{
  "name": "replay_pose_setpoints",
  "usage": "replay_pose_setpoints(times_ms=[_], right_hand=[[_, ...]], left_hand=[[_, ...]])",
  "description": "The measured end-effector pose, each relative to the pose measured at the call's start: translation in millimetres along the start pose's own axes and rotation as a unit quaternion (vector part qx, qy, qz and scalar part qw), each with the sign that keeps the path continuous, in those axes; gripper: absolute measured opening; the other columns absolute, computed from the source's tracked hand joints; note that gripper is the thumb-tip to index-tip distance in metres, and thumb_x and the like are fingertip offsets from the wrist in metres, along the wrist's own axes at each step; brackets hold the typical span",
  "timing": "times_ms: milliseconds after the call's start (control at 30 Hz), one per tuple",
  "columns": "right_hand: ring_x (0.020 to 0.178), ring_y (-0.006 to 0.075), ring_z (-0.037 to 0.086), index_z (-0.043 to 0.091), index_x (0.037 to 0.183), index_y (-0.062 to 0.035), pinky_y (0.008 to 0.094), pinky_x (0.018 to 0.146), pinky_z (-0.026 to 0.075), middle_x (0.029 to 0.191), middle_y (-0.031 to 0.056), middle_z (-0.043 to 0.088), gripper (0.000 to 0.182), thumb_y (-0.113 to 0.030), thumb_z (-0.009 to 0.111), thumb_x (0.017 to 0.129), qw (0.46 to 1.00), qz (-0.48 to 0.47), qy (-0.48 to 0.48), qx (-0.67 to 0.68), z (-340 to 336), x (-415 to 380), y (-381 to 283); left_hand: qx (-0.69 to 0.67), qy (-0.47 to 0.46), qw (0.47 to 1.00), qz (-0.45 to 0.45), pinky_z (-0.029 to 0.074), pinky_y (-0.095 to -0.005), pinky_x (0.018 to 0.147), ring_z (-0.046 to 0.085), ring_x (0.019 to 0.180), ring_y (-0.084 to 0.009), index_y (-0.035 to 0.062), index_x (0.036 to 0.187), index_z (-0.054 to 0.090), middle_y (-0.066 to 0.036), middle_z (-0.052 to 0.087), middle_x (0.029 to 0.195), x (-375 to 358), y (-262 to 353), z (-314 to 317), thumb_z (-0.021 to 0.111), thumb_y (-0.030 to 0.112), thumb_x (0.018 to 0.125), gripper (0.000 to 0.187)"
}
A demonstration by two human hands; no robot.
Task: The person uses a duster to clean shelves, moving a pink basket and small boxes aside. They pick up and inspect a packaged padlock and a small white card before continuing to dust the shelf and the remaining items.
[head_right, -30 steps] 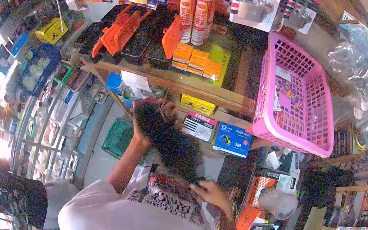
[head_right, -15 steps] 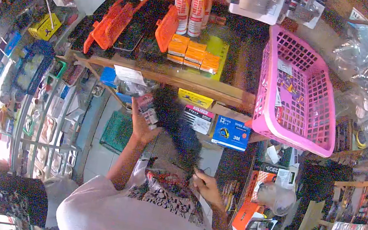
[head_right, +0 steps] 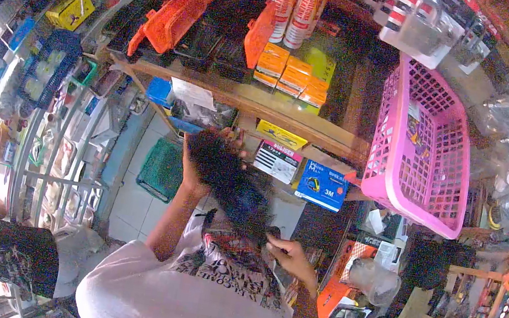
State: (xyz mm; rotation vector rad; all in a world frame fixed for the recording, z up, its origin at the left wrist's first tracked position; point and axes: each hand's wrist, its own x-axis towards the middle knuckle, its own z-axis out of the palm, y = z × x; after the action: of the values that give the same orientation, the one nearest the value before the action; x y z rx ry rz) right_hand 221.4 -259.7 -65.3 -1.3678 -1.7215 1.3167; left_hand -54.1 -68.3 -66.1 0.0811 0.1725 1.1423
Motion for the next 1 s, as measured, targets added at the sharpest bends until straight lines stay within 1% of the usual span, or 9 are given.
replay_pose_setpoints(times_ms=[133, 233, 400, 533, 600, 667, 733, 867, 1000], right_hand=[[0.066, 0.0030, 0.049, 0.060, 0.126, 0.0002, 0.0216, 0.060, 0.043, 0.071, -0.0025, 0.059, 0.035, -0.018, 0.062, 0.096, 0.987, 0.125, 0.086, 0.043, 1, 8, -37], [0.064, 0.0039, 0.050, 0.059, 0.126, 0.0007, 0.0219, 0.059, 0.043, 0.070, -0.0022, 0.058, 0.037, -0.021, 0.062, 0.096, 0.993, 0.112, -0.015, 0.039, -5, 5, -26], [0.065, 0.0051, 0.053, 0.063, 0.121, 0.0012, 0.0240, 0.059, 0.044, 0.072, 0.0005, 0.062, 0.034, -0.020, 0.065, 0.094, 0.988, 0.135, 0.072, 0.034, 3, 3, -37], [0.065, 0.0061, 0.054, 0.065, 0.116, 0.0025, 0.0244, 0.060, 0.045, 0.072, 0.0014, 0.063, 0.031, -0.018, 0.066, 0.093, 0.987, 0.142, 0.046, 0.055, -5, -9, -30], [0.066, 0.0058, 0.054, 0.066, 0.116, 0.0020, 0.0238, 0.061, 0.044, 0.072, 0.0017, 0.063, 0.030, -0.019, 0.065, 0.093, 0.983, 0.164, 0.077, 0.043, -4, -10, -38], [0.066, 0.0054, 0.053, 0.066, 0.116, 0.0012, 0.0237, 0.060, 0.044, 0.072, 0.0014, 0.063, 0.031, -0.019, 0.065, 0.093, 0.988, 0.142, 0.043, 0.038, -2, -16, -20], [0.065, 0.0046, 0.051, 0.067, 0.114, 0.0022, 0.0238, 0.058, 0.043, 0.070, -0.0009, 0.061, 0.031, -0.022, 0.065, 0.094, 0.993, 0.109, 0.042, 0.025, -2, -16, -15], [0.067, 0.0030, 0.052, 0.065, 0.115, 0.0025, 0.0228, 0.058, 0.043, 0.073, -0.0023, 0.062, 0.030, -0.019, 0.065, 0.094, 0.990, 0.115, 0.064, 0.047, -1, -6, -10], [0.068, 0.0031, 0.053, 0.065, 0.118, 0.0006, 0.0225, 0.061, 0.045, 0.077, -0.0026, 0.064, 0.031, -0.019, 0.066, 0.094, 0.990, 0.126, -0.021, 0.054, -8, -8, 1]], left_hand=[[-0.013, 0.079, 0.996, 0.033, 0.037, -0.0602, 0.103, 0.049, 0.124, -0.0429, 0.0117, 0.140, 0.045, -0.022, 0.051, 0.137, 0, 3, 0, 0.034, 0.078, 0.086, 0.086], [-0.163, -0.166, 0.970, -0.071, 0.039, -0.0558, 0.103, 0.051, 0.123, -0.0378, 0.0118, 0.141, 0.046, -0.018, 0.053, 0.136, 3, 8, -11, 0.033, 0.073, 0.090, 0.080], [-0.101, 0.053, 0.993, -0.004, 0.031, -0.0608, 0.108, 0.048, 0.125, -0.0435, 0.0134, 0.145, 0.039, -0.026, 0.048, 0.138, 4, 2, -8, 0.035, 0.075, 0.087, 0.084], [0.003, -0.210, 0.972, -0.102, 0.030, -0.0580, 0.111, 0.050, 0.127, -0.0349, 0.0136, 0.144, 0.040, -0.014, 0.049, 0.142, 21, -2, -30, 0.034, 0.075, 0.087, 0.084], [-0.387, -0.059, 0.917, -0.072, 0.030, -0.0643, 0.108, 0.049, 0.123, -0.0469, 0.0116, 0.146, 0.034, -0.026, 0.047, 0.139, 3, -6, 15, 0.029, 0.079, 0.086, 0.090], [0.043, 0.121, 0.992, -0.022, 0.040, -0.0597, 0.102, 0.050, 0.123, -0.0444, 0.0069, 0.141, 0.043, -0.022, 0.053, 0.134, 13, -15, 4, 0.033, 0.076, 0.088, 0.088], [0.023, -0.124, 0.989, -0.079, 0.042, -0.0519, 0.103, 0.057, 0.119, -0.0330, 0.0088, 0.136, 0.050, -0.015, 0.058, 0.131, 12, -13, 2, 0.035, 0.071, 0.091, 0.079], [0.017, 0.122, 0.992, 0.020, 0.040, -0.0572, 0.103, 0.057, 0.116, -0.0411, 0.0086, 0.142, 0.042, -0.024, 0.058, 0.127, 1, -12, 26, 0.033, 0.076, 0.087, 0.087], [0.051, -0.082, 0.994, -0.055, 0.039, -0.0593, 0.102, 0.057, 0.116, -0.0395, 0.0090, 0.139, 0.046, -0.015, 0.060, 0.128, 1, -3, -3, 0.028, 0.074, 0.090, 0.083]])
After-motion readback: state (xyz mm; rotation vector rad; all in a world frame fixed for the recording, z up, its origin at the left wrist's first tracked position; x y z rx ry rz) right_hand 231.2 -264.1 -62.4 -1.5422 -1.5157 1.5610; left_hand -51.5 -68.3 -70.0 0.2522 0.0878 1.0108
